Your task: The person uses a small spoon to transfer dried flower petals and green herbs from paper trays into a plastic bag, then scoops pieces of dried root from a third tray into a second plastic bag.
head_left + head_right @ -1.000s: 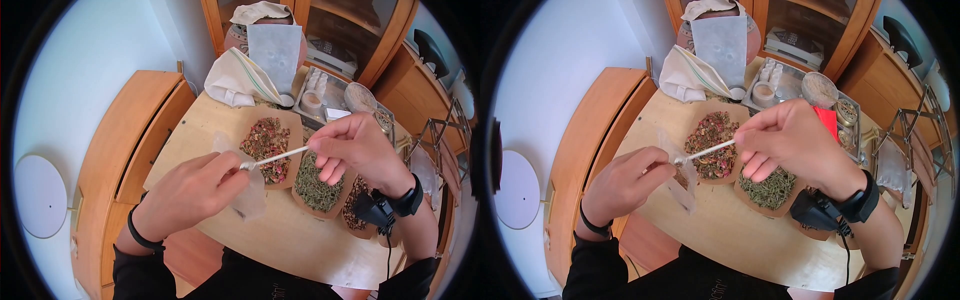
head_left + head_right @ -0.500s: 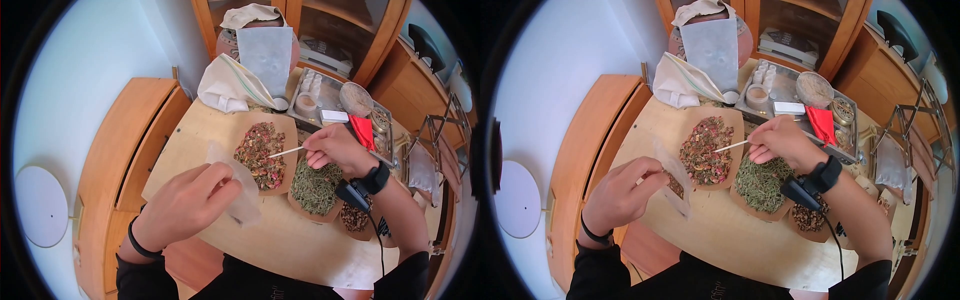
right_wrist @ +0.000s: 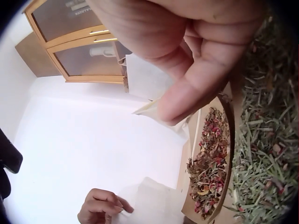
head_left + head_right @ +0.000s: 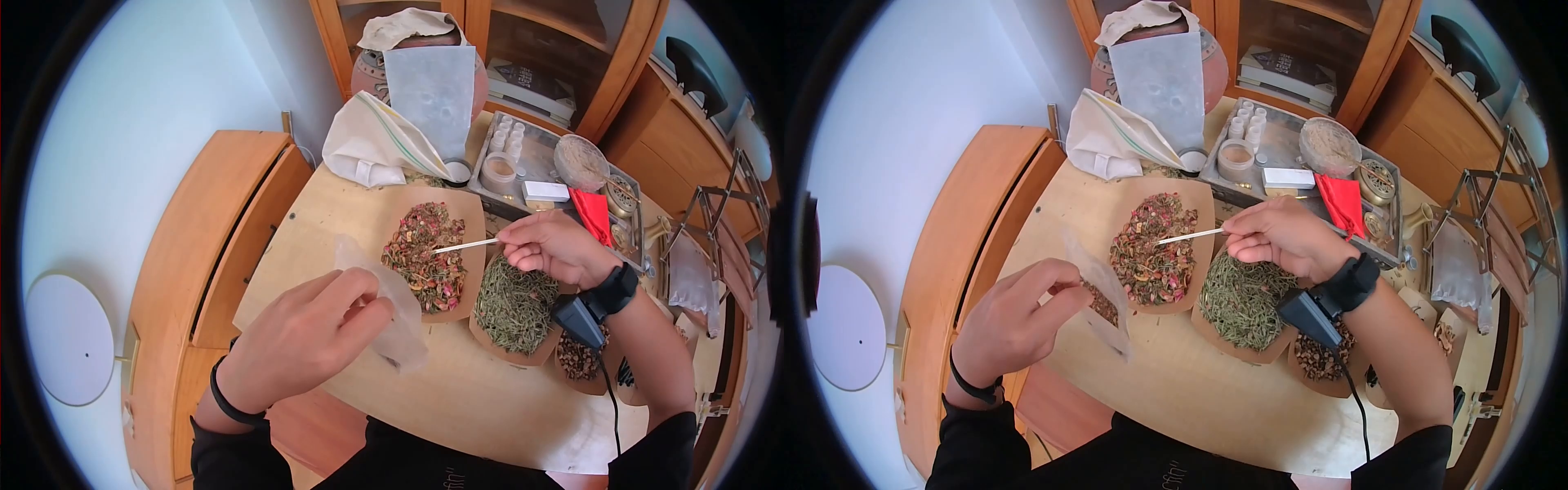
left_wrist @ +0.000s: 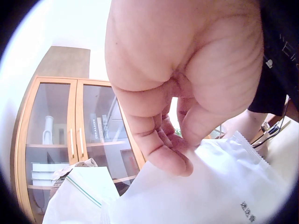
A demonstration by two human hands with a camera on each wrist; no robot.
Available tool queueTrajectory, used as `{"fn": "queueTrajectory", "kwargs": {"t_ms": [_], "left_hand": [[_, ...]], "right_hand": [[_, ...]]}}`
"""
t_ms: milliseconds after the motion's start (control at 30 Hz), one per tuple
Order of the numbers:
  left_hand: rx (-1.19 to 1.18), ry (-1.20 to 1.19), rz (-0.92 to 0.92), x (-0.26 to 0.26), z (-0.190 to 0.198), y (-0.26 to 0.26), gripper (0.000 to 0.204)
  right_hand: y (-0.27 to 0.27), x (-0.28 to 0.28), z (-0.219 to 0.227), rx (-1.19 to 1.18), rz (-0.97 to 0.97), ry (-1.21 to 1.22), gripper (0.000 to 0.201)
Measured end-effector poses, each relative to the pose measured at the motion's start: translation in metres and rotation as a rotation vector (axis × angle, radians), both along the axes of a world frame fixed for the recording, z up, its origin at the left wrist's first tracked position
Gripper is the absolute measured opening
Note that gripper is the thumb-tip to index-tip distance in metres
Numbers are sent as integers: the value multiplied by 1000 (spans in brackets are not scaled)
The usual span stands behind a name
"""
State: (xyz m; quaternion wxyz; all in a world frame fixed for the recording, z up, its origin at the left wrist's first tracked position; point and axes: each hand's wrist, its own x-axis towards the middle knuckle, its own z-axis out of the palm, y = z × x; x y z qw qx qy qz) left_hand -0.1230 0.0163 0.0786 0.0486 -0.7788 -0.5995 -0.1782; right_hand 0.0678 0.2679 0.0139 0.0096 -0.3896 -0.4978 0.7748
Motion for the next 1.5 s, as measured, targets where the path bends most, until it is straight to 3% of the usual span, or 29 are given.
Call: {"fn": "queueTrajectory", "kwargs": {"t_ms": [300, 400, 567, 700, 767, 1067, 1233, 1500], "left_hand": [[17, -6, -1, -1, -2, 0, 11], [16, -2, -2, -1, -2, 0, 10], [23, -17, 2, 0, -1, 0, 9], [43, -21, -4, -1, -2, -1, 9], [13, 1, -8, -2, -2, -2, 10], [-59, -9, 12, 2, 3, 2, 18], [-48, -15, 11, 2, 2, 4, 19], [-40, -5, 13, 2, 2, 3, 19]], "right_hand": [[-24, 2, 74, 120, -11, 31, 14], [-39, -2, 92, 184, 99, 20, 18], [-61, -5, 109, 425, 139, 40, 16], [-31, 1, 90, 465, 31, 70, 15], [-10, 2, 62, 499, -30, -25, 14], [2, -16, -2, 298, -7, -64, 15], [0, -23, -11, 103, 39, -39, 14], [5, -11, -5, 17, 15, -20, 14]]}}
